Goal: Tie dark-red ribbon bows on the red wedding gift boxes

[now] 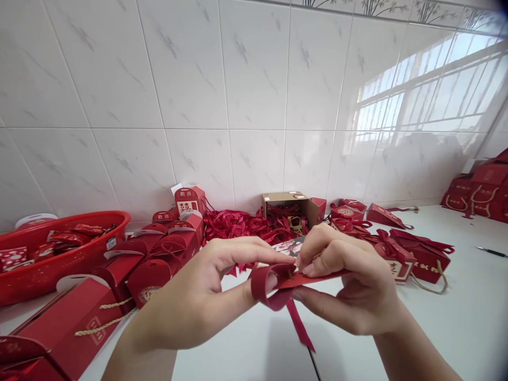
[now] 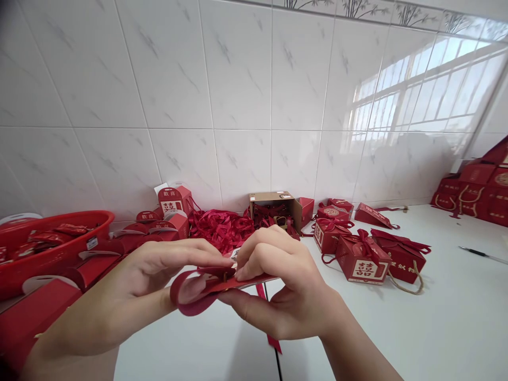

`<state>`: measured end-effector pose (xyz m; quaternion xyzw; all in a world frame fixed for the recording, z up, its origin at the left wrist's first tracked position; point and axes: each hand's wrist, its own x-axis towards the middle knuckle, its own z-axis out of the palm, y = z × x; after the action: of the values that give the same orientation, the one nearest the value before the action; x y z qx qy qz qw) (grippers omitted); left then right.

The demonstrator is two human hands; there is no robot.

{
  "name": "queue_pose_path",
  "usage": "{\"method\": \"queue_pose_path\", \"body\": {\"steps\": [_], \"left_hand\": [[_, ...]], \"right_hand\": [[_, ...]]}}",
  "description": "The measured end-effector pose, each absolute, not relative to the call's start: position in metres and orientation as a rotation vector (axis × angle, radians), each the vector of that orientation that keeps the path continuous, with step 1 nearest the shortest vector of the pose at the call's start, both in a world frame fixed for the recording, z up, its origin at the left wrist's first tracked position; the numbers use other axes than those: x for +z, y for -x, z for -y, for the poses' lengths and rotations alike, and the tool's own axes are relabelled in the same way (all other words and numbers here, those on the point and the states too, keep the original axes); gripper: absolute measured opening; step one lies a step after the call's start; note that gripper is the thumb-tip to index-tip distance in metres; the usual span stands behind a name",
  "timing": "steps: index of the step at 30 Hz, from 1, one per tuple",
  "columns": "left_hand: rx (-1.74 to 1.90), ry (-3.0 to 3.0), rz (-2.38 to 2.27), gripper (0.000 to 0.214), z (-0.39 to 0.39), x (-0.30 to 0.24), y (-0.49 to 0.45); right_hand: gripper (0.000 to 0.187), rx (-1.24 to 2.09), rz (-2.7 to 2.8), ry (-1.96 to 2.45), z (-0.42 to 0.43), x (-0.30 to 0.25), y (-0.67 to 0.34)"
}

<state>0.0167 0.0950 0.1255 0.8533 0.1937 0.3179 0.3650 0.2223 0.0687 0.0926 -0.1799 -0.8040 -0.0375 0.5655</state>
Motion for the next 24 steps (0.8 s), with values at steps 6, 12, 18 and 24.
{"method": "queue_pose_path", "body": {"steps": [6, 12, 18, 24], "left_hand": [[0.829, -2.057, -0.506, 0.018, -0.0929, 0.1254, -0.0198], [0.833, -2.005, -0.507, 0.019, -0.0922, 0.1259, -0.0226], [0.874, -2.123, -0.484, 0.019, -0.0920, 0.1246, -0.0248], [0.895, -2.260, -0.404, 0.019, -0.0927, 0.1229, -0.0228]], "right_hand": [[0.023, -0.075, 1.866, 0.394, -0.0663, 0.0933, -0.2231], [0.025, -0.060, 1.869, 0.396, -0.0653, 0.0919, -0.2238], [0.025, -0.059, 1.888, 0.394, -0.0658, 0.0916, -0.2243], [0.022, -0.103, 1.901, 0.378, -0.0676, 0.0925, -0.2284]]}}
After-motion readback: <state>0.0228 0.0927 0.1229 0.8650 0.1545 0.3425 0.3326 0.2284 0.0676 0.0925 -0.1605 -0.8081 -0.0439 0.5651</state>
